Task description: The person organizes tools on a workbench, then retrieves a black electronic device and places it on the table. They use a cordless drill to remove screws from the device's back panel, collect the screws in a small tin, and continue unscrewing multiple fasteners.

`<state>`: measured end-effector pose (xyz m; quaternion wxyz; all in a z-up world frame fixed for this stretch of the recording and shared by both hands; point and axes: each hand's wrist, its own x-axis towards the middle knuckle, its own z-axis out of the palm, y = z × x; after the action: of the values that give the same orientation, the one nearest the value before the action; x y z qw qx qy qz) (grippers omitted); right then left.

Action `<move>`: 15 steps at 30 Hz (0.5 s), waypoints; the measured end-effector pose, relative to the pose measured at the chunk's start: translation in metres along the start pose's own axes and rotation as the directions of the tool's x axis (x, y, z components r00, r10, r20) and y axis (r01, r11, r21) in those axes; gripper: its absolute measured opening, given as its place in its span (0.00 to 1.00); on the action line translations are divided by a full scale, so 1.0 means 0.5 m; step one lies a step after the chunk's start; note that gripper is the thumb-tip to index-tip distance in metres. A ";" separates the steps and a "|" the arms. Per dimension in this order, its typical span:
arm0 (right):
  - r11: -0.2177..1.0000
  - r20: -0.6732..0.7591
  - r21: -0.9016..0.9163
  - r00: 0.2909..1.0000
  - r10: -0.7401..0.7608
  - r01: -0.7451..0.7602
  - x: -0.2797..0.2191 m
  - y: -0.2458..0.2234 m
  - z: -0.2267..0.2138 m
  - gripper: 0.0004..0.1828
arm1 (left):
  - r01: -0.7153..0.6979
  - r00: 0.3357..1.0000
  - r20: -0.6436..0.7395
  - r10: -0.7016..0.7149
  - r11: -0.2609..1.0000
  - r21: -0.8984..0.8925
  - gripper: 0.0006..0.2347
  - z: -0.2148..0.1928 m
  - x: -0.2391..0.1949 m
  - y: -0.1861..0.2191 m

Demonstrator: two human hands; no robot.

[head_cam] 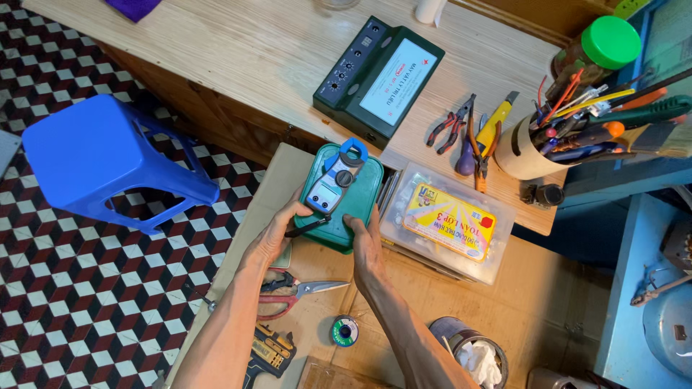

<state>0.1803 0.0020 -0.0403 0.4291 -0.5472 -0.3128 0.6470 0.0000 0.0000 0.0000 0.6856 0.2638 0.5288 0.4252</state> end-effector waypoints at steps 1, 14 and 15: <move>1.000 -0.021 -0.023 1.000 0.003 -0.004 0.001 -0.011 0.000 0.41 | 0.014 1.000 0.005 -0.014 1.000 -0.005 0.37 0.003 0.014 -0.006; 0.999 -0.025 -0.048 1.000 0.005 -0.007 -0.215 -0.024 -0.005 0.49 | -0.019 0.998 0.059 0.021 0.999 -0.034 0.36 0.031 0.048 -0.020; 0.996 -0.032 -0.036 0.996 0.086 -0.087 -0.231 -0.020 -0.013 0.50 | -0.024 0.998 0.055 0.026 0.999 -0.038 0.36 0.032 0.047 -0.020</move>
<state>0.1927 -0.0980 0.0178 0.3951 -0.5778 -0.2943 0.6508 0.0202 0.0167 -0.0152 0.6994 0.2694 0.4982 0.4359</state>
